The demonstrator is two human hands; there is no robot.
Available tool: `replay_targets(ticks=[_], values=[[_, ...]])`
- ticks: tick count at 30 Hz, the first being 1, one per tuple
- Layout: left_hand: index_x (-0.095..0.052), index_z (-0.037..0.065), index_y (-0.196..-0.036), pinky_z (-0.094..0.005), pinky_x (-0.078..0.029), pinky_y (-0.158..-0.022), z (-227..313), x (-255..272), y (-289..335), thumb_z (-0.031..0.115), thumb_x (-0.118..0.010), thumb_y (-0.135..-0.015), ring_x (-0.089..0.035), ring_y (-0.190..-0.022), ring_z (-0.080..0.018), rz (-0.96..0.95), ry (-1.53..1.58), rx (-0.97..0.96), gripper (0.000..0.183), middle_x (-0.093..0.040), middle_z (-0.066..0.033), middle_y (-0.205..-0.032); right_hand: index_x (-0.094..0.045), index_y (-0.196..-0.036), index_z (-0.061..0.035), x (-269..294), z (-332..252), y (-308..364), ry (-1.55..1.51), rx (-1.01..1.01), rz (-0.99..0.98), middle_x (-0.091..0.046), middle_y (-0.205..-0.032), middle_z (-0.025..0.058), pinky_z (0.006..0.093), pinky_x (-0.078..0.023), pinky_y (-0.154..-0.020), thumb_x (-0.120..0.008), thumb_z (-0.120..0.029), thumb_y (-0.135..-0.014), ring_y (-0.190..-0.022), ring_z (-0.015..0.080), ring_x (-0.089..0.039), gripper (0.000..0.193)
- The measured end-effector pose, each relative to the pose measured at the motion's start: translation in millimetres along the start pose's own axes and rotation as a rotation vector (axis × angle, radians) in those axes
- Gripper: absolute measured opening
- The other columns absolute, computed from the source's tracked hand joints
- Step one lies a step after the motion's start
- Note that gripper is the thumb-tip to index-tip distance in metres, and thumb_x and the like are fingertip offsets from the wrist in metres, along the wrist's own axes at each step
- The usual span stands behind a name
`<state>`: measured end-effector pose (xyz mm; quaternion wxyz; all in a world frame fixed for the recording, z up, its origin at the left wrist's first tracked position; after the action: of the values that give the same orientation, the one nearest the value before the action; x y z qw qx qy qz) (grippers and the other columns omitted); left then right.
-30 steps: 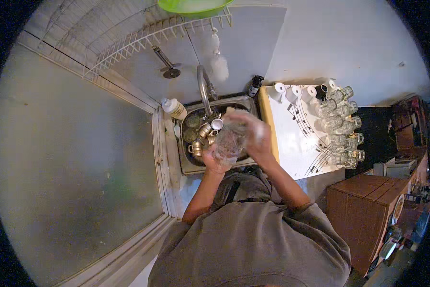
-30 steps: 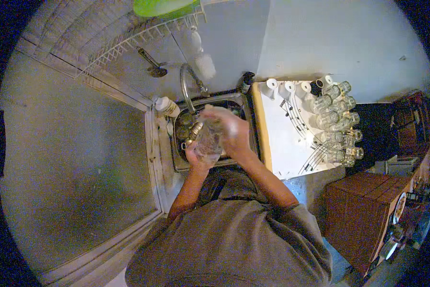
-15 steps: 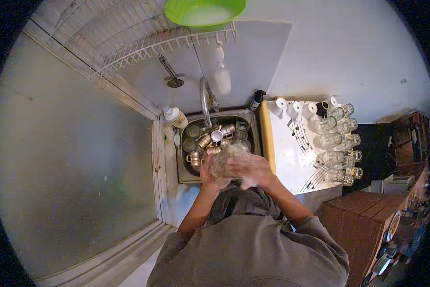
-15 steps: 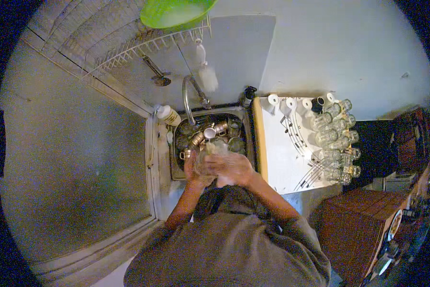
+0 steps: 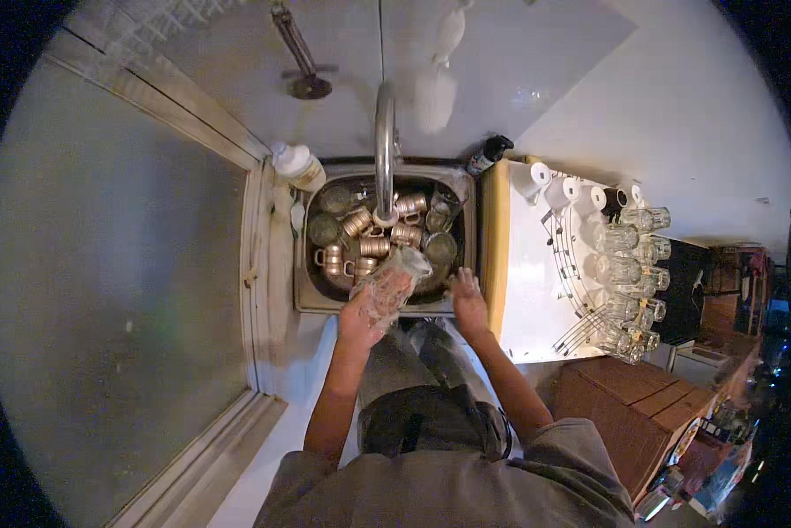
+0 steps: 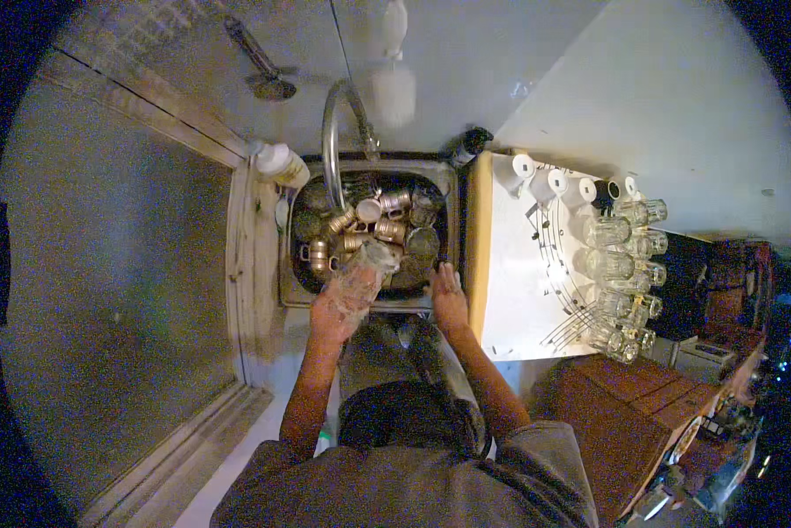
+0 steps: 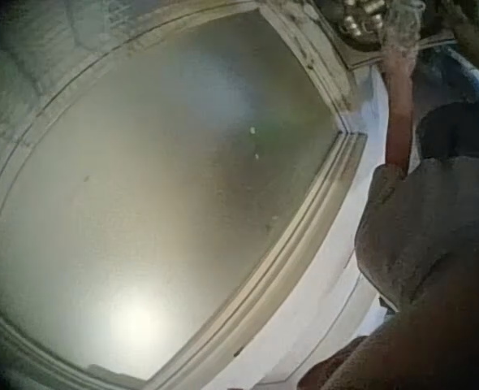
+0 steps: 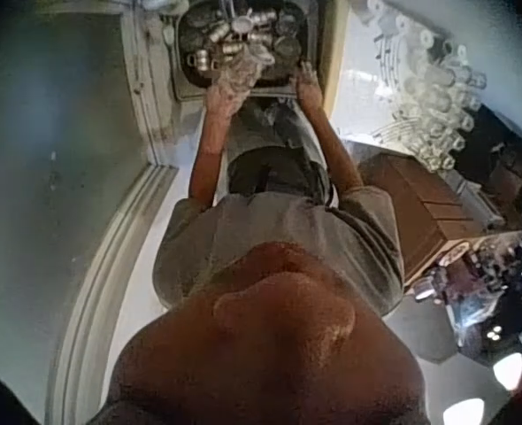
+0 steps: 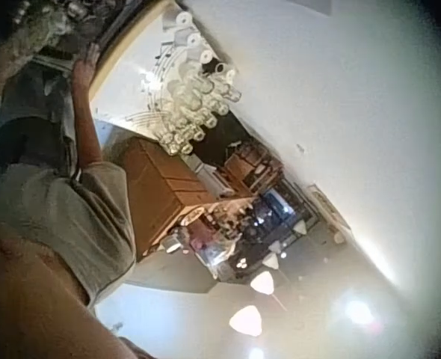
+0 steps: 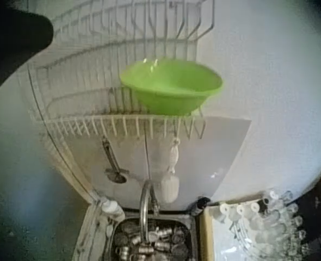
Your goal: Washing a glass jar with soap and a sponge in a kitchen sink.
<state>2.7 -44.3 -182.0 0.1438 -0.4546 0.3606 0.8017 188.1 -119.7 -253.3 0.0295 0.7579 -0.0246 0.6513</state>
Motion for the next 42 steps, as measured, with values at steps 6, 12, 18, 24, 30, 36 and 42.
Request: replay_targets(ticks=[6, 12, 18, 24, 30, 36, 42], values=[[-0.039, 0.0, -0.132, -0.0415, -0.038, -0.103, -12, 13, -11, 0.032, -0.052, -0.091, -0.048, -0.121, -0.03, -0.005, -0.152, -0.026, 0.054, -0.047, -0.0185, -0.132, -0.036, -0.132, 0.0078, -18, -17, 13, 0.177, 0.028, -0.102, -0.031, -0.142, 0.0259, 0.04, -0.027, -0.11, -0.046, -0.021, -0.089, -0.134, 0.0372, -0.028, 0.053], [-0.043, 0.002, -0.127, -0.0398, -0.038, -0.103, -11, 36, -11, 0.031, -0.059, -0.088, -0.05, -0.12, -0.0273, -0.118, -0.199, -0.131, 0.051, -0.052, -0.0147, -0.126, -0.037, -0.132, 0.0028, 58, -14, -82, -0.648, -0.129, -0.073, -0.044, -0.132, 0.0243, 0.0402, -0.034, -0.104, -0.052, -0.019, -0.089, -0.123, 0.039, -0.042, 0.051], [-0.048, -0.003, -0.125, -0.0398, -0.035, -0.104, 11, 24, -1, 0.022, -0.061, -0.088, -0.051, -0.117, -0.0305, -0.055, -0.095, -0.15, 0.046, -0.055, -0.0202, -0.121, -0.037, -0.134, 0.0016, 127, -53, -213, -0.61, 0.243, 0.327, -0.046, -0.13, 0.0255, 0.0388, -0.037, -0.1, -0.048, -0.01, -0.088, -0.12, 0.0386, -0.046, 0.048], [-0.052, -0.002, -0.119, -0.0445, -0.041, -0.098, 27, 26, -11, 0.028, -0.061, -0.087, -0.056, -0.11, -0.0298, 0.049, -0.129, -0.166, 0.045, -0.061, -0.0165, -0.111, -0.038, -0.136, -0.0095, 98, -81, -242, -0.446, 0.13, 0.289, -0.048, -0.132, 0.0172, 0.0387, -0.042, -0.095, -0.045, -0.01, -0.092, -0.115, 0.0361, -0.051, 0.044], [-0.053, -0.001, -0.116, -0.047, -0.045, -0.093, 9, 50, -40, 0.032, -0.064, -0.084, -0.06, -0.103, -0.0295, 0.053, 0.114, -0.062, 0.047, -0.062, -0.0155, -0.109, -0.038, -0.135, -0.0016, 113, -76, -221, -0.654, 0.083, 0.344, -0.043, -0.135, 0.0219, 0.0363, -0.039, -0.098, -0.046, -0.015, -0.092, -0.119, 0.0373, -0.047, 0.046], [-0.05, 0.001, -0.12, -0.0473, -0.045, -0.093, -5, 66, -61, 0.037, -0.069, -0.078, -0.058, -0.105, -0.0291, 0.053, 0.24, -0.008, 0.059, -0.06, -0.0137, -0.112, -0.043, -0.129, 0.0042, 66, -85, -155, -1.743, -0.272, -0.038, -0.051, -0.127, 0.0198, 0.0374, -0.036, -0.1, -0.048, -0.02, -0.092, -0.116, 0.0293, -0.05, 0.044], [-0.046, 0.003, -0.126, -0.0446, -0.044, -0.095, -19, 82, -75, 0.041, -0.064, -0.081, -0.056, -0.108, -0.0285, 0.05, 0.313, 0.062, 0.062, -0.057, -0.0123, -0.12, -0.048, -0.124, -0.0018, 14, -63, -90, -1.128, -0.35, -0.007, -0.052, -0.121, 0.0108, 0.0334, -0.037, -0.098, -0.036, -0.044, -0.096, -0.108, 0.0193, -0.052, 0.052]])
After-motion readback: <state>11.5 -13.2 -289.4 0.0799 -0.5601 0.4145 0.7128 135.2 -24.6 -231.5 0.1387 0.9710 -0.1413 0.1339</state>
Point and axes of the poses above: each hand's wrist, its own y-axis away from the middle knuckle, its own x-axis out of the back of the hand, z = x × y, the point moved 8 cm from there along -y, towards the middle knuckle
